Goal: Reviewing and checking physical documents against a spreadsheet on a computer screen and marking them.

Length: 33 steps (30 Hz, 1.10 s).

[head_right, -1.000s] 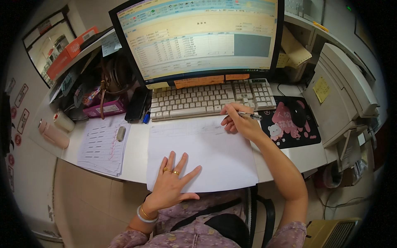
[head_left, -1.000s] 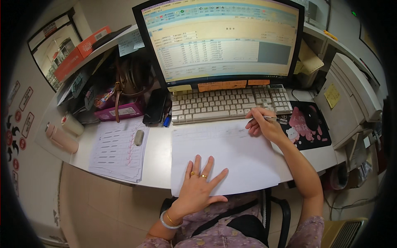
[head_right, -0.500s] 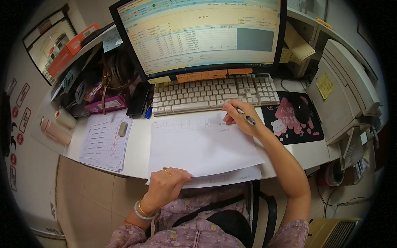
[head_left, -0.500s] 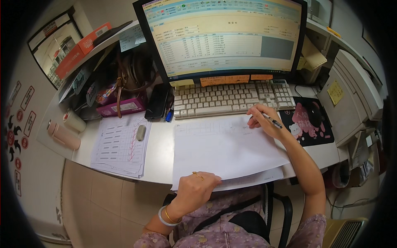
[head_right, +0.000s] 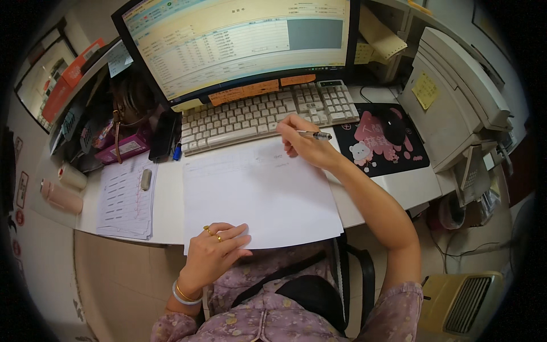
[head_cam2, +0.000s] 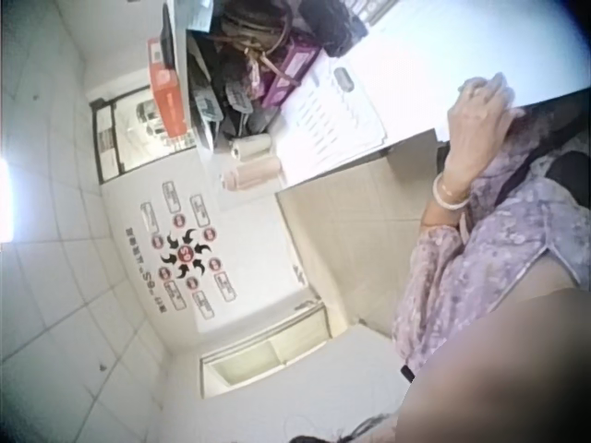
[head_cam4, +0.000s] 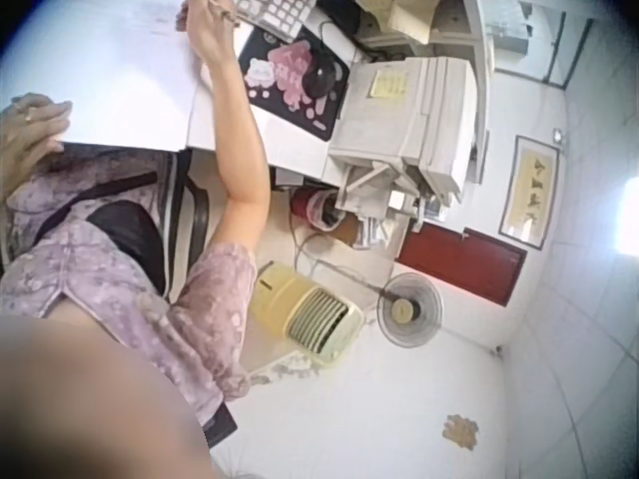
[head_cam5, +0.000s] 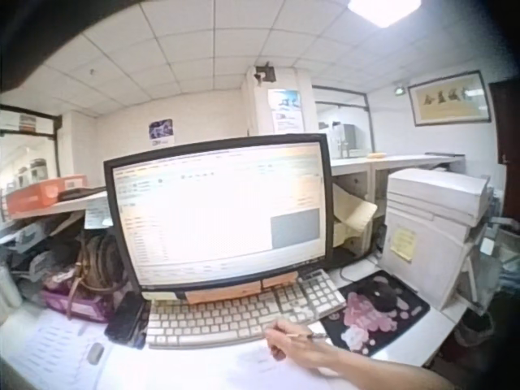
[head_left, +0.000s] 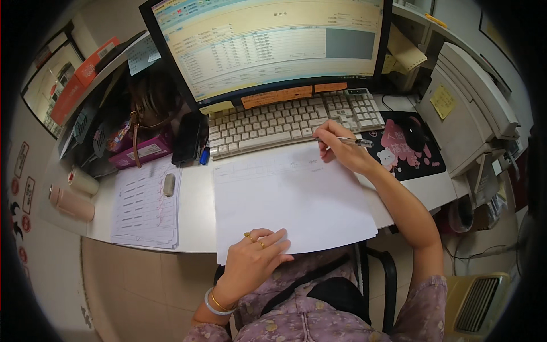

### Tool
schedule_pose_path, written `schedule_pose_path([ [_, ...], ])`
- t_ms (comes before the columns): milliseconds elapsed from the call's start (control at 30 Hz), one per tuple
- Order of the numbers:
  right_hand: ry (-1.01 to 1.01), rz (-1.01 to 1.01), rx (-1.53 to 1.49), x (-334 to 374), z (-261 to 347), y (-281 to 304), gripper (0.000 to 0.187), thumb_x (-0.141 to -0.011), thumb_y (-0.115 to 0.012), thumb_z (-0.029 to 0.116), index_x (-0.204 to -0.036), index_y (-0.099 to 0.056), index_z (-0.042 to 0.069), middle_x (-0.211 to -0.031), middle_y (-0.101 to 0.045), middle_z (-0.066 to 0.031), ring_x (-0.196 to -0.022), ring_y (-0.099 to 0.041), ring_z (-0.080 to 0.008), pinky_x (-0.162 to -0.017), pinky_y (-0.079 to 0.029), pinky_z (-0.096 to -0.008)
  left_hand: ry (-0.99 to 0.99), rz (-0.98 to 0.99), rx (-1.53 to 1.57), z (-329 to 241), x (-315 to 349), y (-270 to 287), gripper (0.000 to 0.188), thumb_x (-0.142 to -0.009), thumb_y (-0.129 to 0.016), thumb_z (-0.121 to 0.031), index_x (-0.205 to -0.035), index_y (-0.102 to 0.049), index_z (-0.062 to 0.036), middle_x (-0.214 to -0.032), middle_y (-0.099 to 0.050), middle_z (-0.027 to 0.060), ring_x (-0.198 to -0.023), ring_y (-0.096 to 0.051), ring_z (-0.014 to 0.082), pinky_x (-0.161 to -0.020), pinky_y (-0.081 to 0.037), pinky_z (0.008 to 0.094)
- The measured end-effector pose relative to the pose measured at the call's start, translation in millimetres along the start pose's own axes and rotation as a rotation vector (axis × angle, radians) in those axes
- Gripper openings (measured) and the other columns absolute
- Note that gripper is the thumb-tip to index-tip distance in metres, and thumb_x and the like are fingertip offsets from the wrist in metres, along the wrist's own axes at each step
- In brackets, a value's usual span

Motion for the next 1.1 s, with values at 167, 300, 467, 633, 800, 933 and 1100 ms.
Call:
schedule_pose_path([
  [167, -0.075, 0.179, -0.071, -3, -6, -37, 0.022, -0.095, -0.060, 0.024, -0.095, -0.052, 0.004, -0.075, -0.061, -0.0055, -0.065, -0.061, -0.0110, -0.055, -0.051, -0.0255, -0.031, 0.084, 0.019, 1, 2, -1, 0.038, -0.072, -0.078, -0.034, -0.103, -0.069, -0.0136, -0.115, -0.068, -0.0002, -0.096, -0.064, 0.0188, -0.071, -0.054, 0.0291],
  [300, -0.152, 0.152, -0.041, -6, -9, -43, 0.023, -0.090, -0.066, 0.021, -0.086, -0.052, 0.004, -0.070, -0.063, -0.0060, -0.060, -0.062, -0.0105, -0.052, -0.049, -0.0236, -0.024, 0.114, 0.065, 4, 1, -1, 0.039, -0.071, -0.078, -0.032, -0.104, -0.069, -0.0135, -0.116, -0.068, -0.0003, -0.096, -0.064, 0.0184, -0.071, -0.054, 0.0288],
  [467, -0.049, 0.071, 0.037, -10, -18, -40, 0.026, -0.086, -0.071, 0.022, -0.078, -0.054, 0.004, -0.063, -0.062, -0.0038, -0.055, -0.059, -0.0091, -0.051, -0.046, -0.0227, 0.017, 0.188, 0.070, 6, -2, -5, 0.040, -0.068, -0.080, -0.032, -0.102, -0.072, -0.0122, -0.114, -0.070, -0.0005, -0.097, -0.065, 0.0189, -0.076, -0.054, 0.0306],
  [633, -0.002, 0.016, 0.067, -7, -10, -43, 0.025, -0.081, -0.072, 0.018, -0.070, -0.054, 0.004, -0.061, -0.060, -0.0026, -0.053, -0.055, -0.0082, -0.050, -0.041, -0.0250, 0.021, 0.199, 0.036, 2, -1, -3, 0.039, -0.069, -0.080, -0.029, -0.103, -0.072, -0.0119, -0.115, -0.069, -0.0003, -0.097, -0.065, 0.0186, -0.077, -0.054, 0.0302],
  [800, 0.054, 0.054, 0.216, -15, -15, -38, 0.025, -0.080, -0.071, 0.017, -0.069, -0.054, 0.004, -0.060, -0.060, -0.0029, -0.053, -0.055, -0.0088, -0.051, -0.042, -0.0253, 0.006, 0.203, 0.018, 1, -3, -3, 0.039, -0.070, -0.080, -0.028, -0.104, -0.072, -0.0119, -0.116, -0.069, -0.0001, -0.098, -0.065, 0.0189, -0.078, -0.054, 0.0302],
  [933, 0.004, -0.032, 0.222, -16, -19, -30, 0.024, -0.081, -0.069, 0.018, -0.070, -0.053, 0.003, -0.060, -0.059, -0.0037, -0.052, -0.054, -0.0089, -0.050, -0.042, -0.0252, 0.015, 0.213, 0.050, 1, -5, -2, 0.038, -0.069, -0.080, -0.026, -0.104, -0.072, -0.0112, -0.116, -0.069, 0.0006, -0.099, -0.065, 0.0192, -0.078, -0.054, 0.0303],
  [1100, 0.005, 0.045, 0.001, -11, -11, -39, 0.022, -0.085, -0.066, 0.019, -0.074, -0.054, 0.005, -0.061, -0.059, -0.0035, -0.049, -0.052, -0.0079, -0.046, -0.040, -0.0234, 0.032, 0.217, 0.080, 0, -6, -1, 0.036, -0.069, -0.080, -0.021, -0.102, -0.072, -0.0101, -0.114, -0.070, 0.0018, -0.099, -0.065, 0.0197, -0.079, -0.054, 0.0307],
])
Point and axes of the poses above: each hand's wrist, its own x-axis away from the middle knuckle, its own y-axis out of the back of the hand, z = x × y, the point moved 8 cm from there along -x, towards the middle knuckle
